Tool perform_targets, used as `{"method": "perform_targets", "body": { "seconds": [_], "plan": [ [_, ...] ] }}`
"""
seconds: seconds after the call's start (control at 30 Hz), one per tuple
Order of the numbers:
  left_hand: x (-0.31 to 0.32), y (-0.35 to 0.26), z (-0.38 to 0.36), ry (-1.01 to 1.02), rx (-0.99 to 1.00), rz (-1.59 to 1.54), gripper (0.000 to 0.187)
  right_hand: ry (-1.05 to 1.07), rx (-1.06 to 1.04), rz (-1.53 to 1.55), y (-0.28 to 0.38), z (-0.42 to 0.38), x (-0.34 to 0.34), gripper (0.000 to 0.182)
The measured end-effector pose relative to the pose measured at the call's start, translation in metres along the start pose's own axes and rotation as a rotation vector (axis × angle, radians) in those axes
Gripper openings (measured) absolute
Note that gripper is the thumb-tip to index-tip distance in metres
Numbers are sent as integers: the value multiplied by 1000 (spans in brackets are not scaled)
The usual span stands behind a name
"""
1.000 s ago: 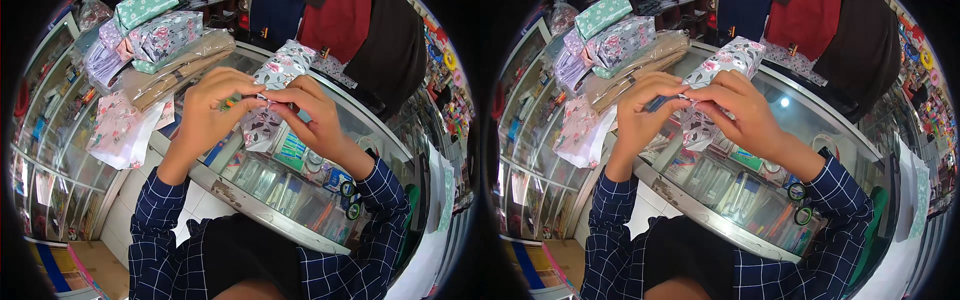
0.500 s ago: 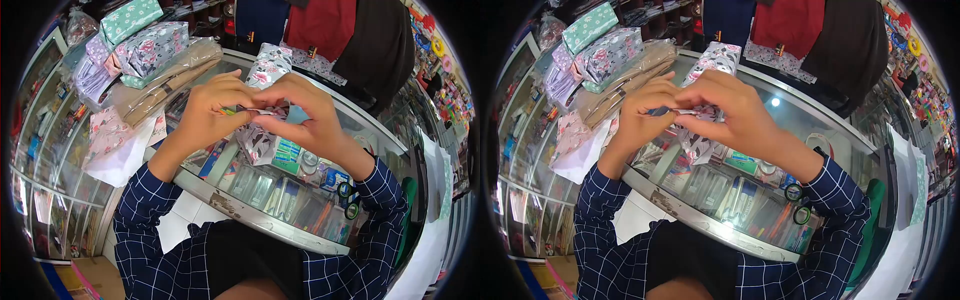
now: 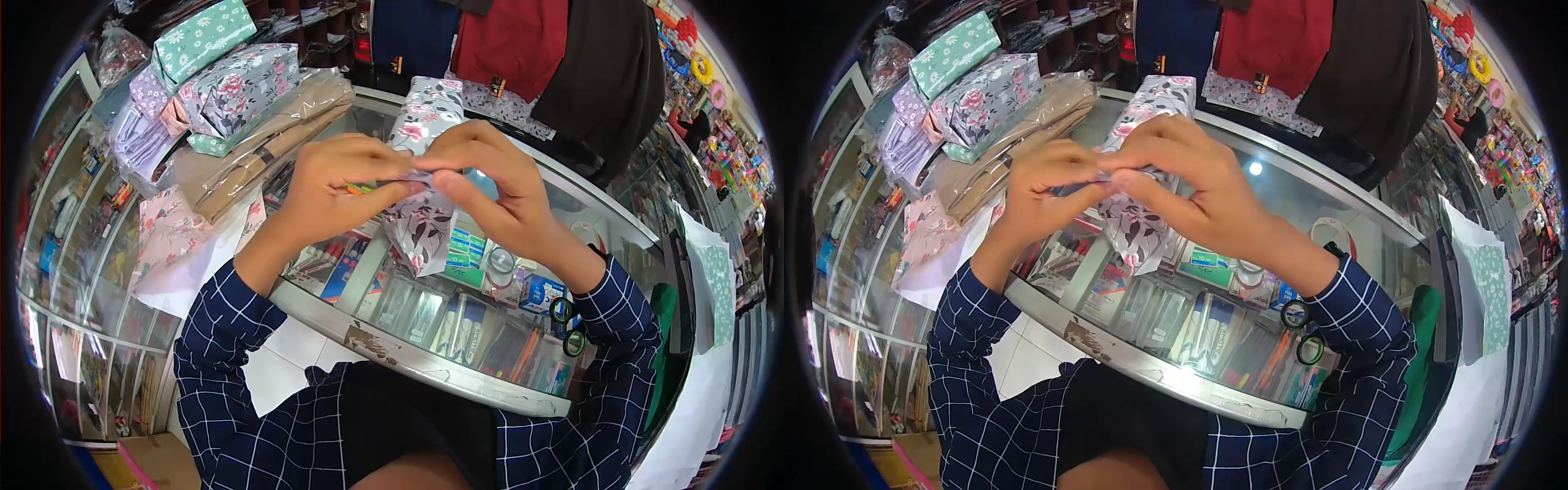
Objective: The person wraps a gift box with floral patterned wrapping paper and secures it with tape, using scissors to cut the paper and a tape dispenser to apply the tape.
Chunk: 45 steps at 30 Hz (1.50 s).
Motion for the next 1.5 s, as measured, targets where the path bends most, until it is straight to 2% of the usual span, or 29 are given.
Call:
{"method": "perform_targets", "body": {
  "seconds": [0.07,0.1,0.13,0.17,0.23,0.27,0.33,0.47,0.57,0.67,0.77,0.83,0.87,0.9,1.0,1.03,1.13,1.27,1.3,1.43,1.5],
  "plan": [
    [-8,2,-7,-64,-95,-38,24,-83,2,-107,0,-4,1,30],
    [-11,2,-12,-115,-173,-94,28,15,30,-177,1,-10,-2,53],
    [-14,3,-19,-165,-250,-150,32,32,158,-120,2,-16,2,60],
    [-20,0,-25,-179,-202,-12,40,49,286,-63,5,-23,7,66],
    [-26,-8,-30,-135,-139,193,37,148,543,57,8,-33,16,83],
    [-27,-11,-32,-113,-112,294,36,143,557,51,8,-32,18,83],
    [-24,-13,-36,-67,-151,248,37,139,585,43,9,-30,23,82],
    [-16,-13,-37,-52,-198,181,35,95,423,-75,6,-32,26,69],
    [-8,-18,-38,-81,-361,45,33,9,217,-243,5,-28,17,58],
    [1,-20,-38,-114,-494,-225,26,-69,100,-239,6,-13,5,53],
    [12,-27,-40,-94,-606,-427,35,-144,40,-198,4,-8,-6,47],
    [18,-27,-40,-82,-626,-405,43,-211,-15,-173,-3,-8,-10,46],
    [20,-26,-40,-75,-635,-393,47,-169,-23,-185,-2,-9,-11,47],
    [18,-21,-42,17,-732,-336,58,-128,-31,-196,1,-9,-12,47],
    [19,-21,-37,238,-856,74,66,72,-30,-235,13,-10,-2,47],
    [23,-17,-39,221,-800,128,74,104,-65,-241,13,-11,2,47],
    [23,-13,-38,118,-513,393,77,140,-84,-224,15,-11,5,45],
    [20,-9,-35,142,-471,530,92,125,-42,-178,9,-14,7,46],
    [18,-4,-31,204,-559,467,100,147,-42,-239,6,-16,6,47],
    [22,14,-27,61,-347,415,107,125,27,-159,-7,-24,9,47],
    [19,10,-19,43,-153,392,107,101,21,-150,-7,-26,12,48]
  ]
}}
Point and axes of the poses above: each hand's wrist, its own z-axis towards the middle knuckle, its own x-axis out of the palm, y = z × x, the point moved 2 cm from there along z, towards the middle knuckle, and after that the axes turned 13 degrees about -x, right-handed, at the moved point
